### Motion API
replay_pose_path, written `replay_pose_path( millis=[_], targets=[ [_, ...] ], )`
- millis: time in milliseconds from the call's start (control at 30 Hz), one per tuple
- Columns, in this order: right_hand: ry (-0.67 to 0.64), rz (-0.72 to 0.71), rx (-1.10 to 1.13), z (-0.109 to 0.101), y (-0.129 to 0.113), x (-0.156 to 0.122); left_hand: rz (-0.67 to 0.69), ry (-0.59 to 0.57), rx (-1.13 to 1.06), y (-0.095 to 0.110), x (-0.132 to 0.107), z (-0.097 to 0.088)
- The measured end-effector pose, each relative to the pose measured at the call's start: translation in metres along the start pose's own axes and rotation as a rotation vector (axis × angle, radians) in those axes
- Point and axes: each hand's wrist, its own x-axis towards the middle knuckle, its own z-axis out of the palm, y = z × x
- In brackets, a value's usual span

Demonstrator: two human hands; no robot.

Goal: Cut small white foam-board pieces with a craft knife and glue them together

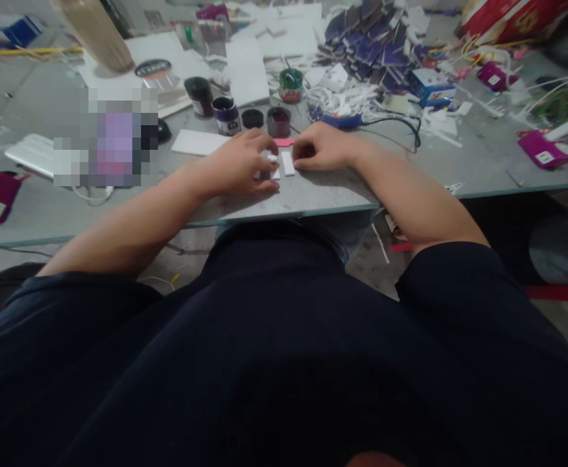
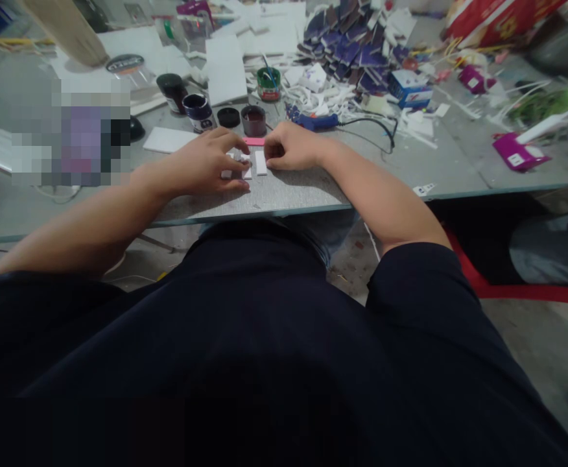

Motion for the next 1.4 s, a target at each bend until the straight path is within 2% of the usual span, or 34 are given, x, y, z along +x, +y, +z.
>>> replay_pose_path(
  millis=[300, 500, 767, 933, 1133, 1400],
  targets=[
    [0.004, -0.014, -0.011, 0.002, -0.003, -0.002, 0.005, -0.017, -0.036, -0.009, 0.0, 0.001],
    [-0.025, -0.014, -0.026, 0.001, 0.001, -0.001, 0.003, 0.019, -0.125, -0.018, -0.001, 0.002],
    [0.014, 0.032, 0.02, 0.004, 0.003, -0.002, -0.032, -0.107, -0.141, -0.023, -0.002, -0.011],
    [-0.006, 0.008, -0.013, 0.002, 0.001, -0.002, -0.057, -0.114, -0.096, -0.032, -0.002, -0.009],
    [-0.06, 0.095, -0.051, -0.003, -0.004, -0.004, -0.051, -0.131, -0.146, -0.035, -0.003, -0.01],
    [-0.039, 0.056, -0.021, -0.001, 0.006, -0.001, -0.065, -0.172, -0.133, -0.036, -0.003, -0.013]
  ],
)
